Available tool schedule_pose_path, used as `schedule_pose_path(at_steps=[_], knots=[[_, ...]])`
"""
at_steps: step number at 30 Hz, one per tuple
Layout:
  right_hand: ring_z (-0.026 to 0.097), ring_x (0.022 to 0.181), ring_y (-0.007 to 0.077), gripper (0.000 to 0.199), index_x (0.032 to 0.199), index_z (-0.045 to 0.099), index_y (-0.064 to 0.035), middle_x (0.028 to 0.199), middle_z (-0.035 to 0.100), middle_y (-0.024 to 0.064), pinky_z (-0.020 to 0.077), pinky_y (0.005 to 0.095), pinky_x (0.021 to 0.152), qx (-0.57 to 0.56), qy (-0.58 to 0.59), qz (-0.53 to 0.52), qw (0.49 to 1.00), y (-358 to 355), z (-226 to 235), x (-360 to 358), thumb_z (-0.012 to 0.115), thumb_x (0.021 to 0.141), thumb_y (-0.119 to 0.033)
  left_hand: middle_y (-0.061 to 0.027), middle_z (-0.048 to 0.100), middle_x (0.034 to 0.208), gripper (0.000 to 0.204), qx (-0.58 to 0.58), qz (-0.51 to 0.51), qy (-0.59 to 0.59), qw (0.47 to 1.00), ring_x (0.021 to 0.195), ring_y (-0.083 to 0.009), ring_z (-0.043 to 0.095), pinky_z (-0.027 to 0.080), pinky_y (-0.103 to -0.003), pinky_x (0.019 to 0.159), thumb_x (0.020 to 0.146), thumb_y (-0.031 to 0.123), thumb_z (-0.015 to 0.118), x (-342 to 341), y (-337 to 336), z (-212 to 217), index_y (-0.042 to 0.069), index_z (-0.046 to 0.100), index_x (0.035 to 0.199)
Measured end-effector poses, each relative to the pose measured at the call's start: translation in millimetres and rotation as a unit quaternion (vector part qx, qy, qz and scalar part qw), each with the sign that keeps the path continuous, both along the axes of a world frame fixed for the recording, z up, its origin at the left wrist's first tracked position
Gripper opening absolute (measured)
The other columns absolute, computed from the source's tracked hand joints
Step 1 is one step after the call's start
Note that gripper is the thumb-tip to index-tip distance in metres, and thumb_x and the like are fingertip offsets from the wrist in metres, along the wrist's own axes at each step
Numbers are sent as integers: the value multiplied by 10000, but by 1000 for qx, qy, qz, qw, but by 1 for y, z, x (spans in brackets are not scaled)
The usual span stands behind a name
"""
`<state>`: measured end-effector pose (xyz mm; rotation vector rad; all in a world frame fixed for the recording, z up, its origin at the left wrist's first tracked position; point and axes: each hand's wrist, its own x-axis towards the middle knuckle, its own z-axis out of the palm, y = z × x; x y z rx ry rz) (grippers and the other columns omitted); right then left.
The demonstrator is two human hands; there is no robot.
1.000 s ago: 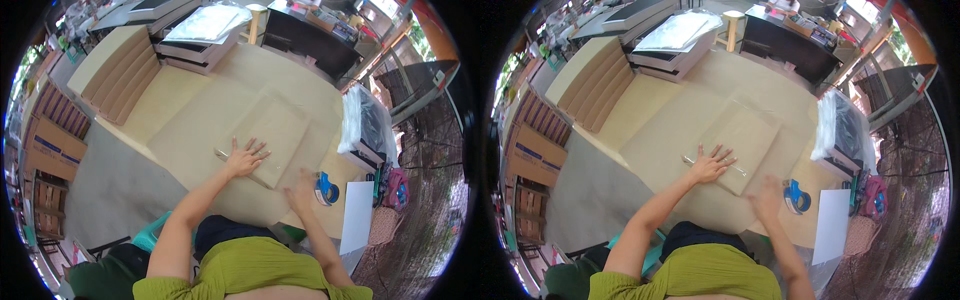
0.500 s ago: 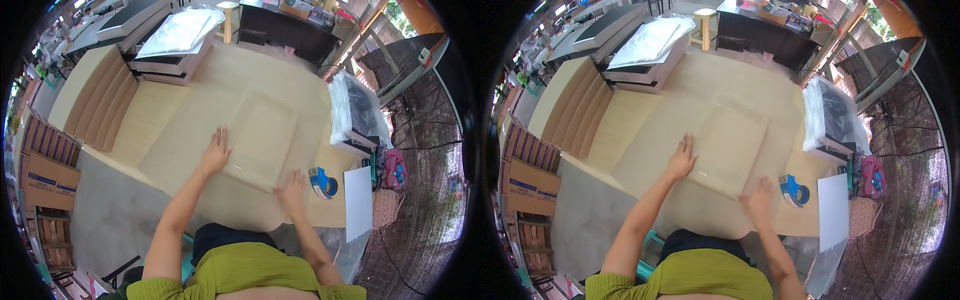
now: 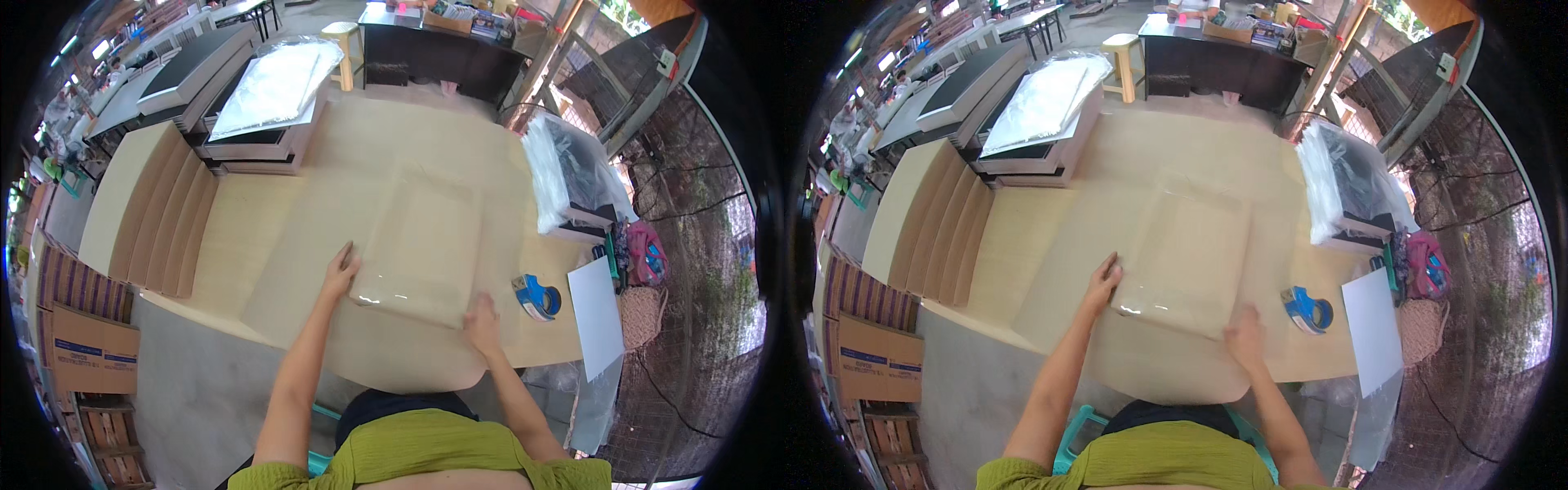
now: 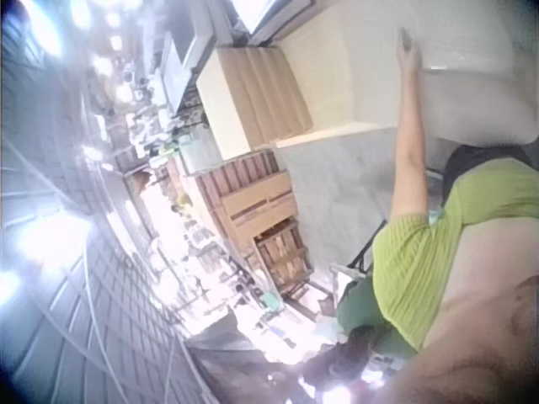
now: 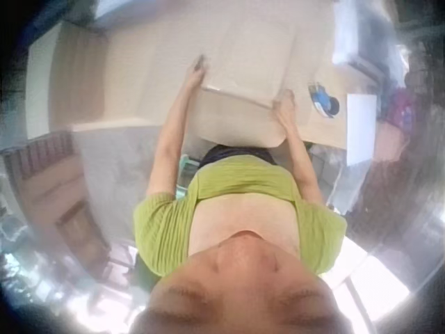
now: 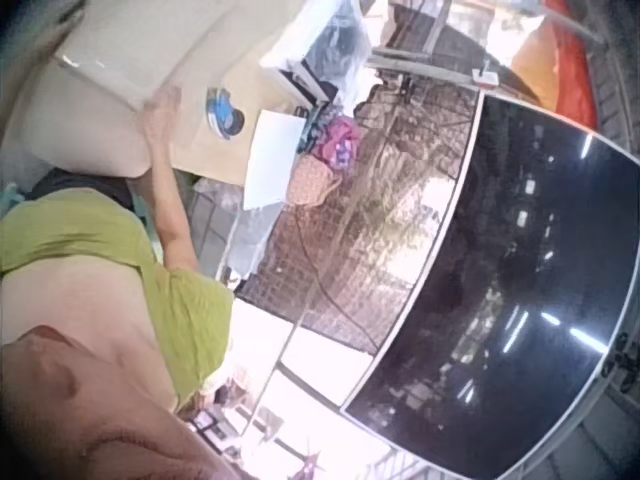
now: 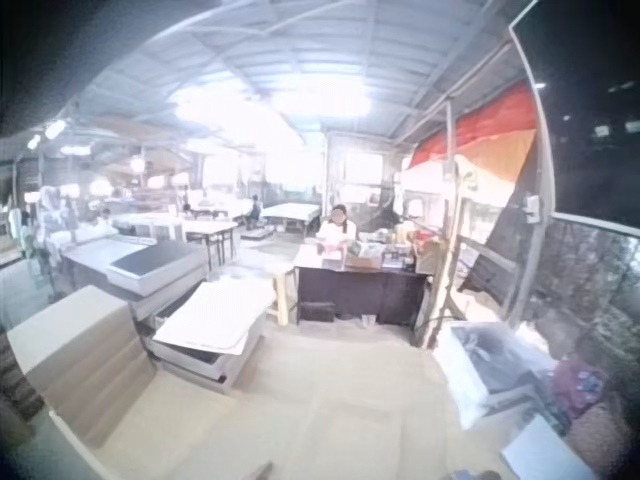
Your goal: The person wraps a flat item already in plastic using a large sheet of brown paper, folding the edges over and securing them with tape from a dispenser.
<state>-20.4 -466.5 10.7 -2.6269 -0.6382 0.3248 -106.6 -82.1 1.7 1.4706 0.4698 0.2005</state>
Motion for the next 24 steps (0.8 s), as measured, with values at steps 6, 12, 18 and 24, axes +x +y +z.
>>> schedule_pose_path(at_steps=[6, 12, 18, 24], knots=[[177, 1518, 336, 870, 1560, 176, 48, 1635, 206, 196, 173, 437, 1226, 508, 163, -280, 798, 45, -50, 12, 488, 972, -513, -106, 257, 1637, 875, -217, 72, -72, 971, 1496, -266, 266, 206, -414, 1216, 976, 711, 336, 1, -27, -22, 72, 275, 1570], [315, 1452, 322, 663, 1542, 285, -20, 1577, 350, 139, 258, 447, 1197, 586, 381, -150, 699, 24, 52, 49, 440, 1024, -402, -132, 182, 1656, 979, -292, 38, 59, 954, 1500, -286, 244, 222, -433, 1204, 925, 808, 230, 1, -26, 102, 129, 78, 1614], [461, 1316, 308, 842, 1517, 336, -52, 1458, 477, 111, 388, 502, 1094, 519, 235, -60, 820, 12, 159, 130, 499, 949, -652, -167, 151, 1654, 1220, -15, -124, -91, 988, 1443, -313, 305, 276, -454, 1170, 751, 679, 715, 35, 1, 233, 168, 26, 1619], [480, 1315, 330, 655, 1490, 358, -39, 1381, 495, 174, 376, 458, 1128, 250, 73, 34, 965, 40, -97, 358, 492, 849, -36, -217, 209, 1616, 1255, 219, 36, -127, 967, 1489, -390, 222, 244, -458, 1207, 712, 627, 797, 204, 11, 82, 58, 104, 1590]])
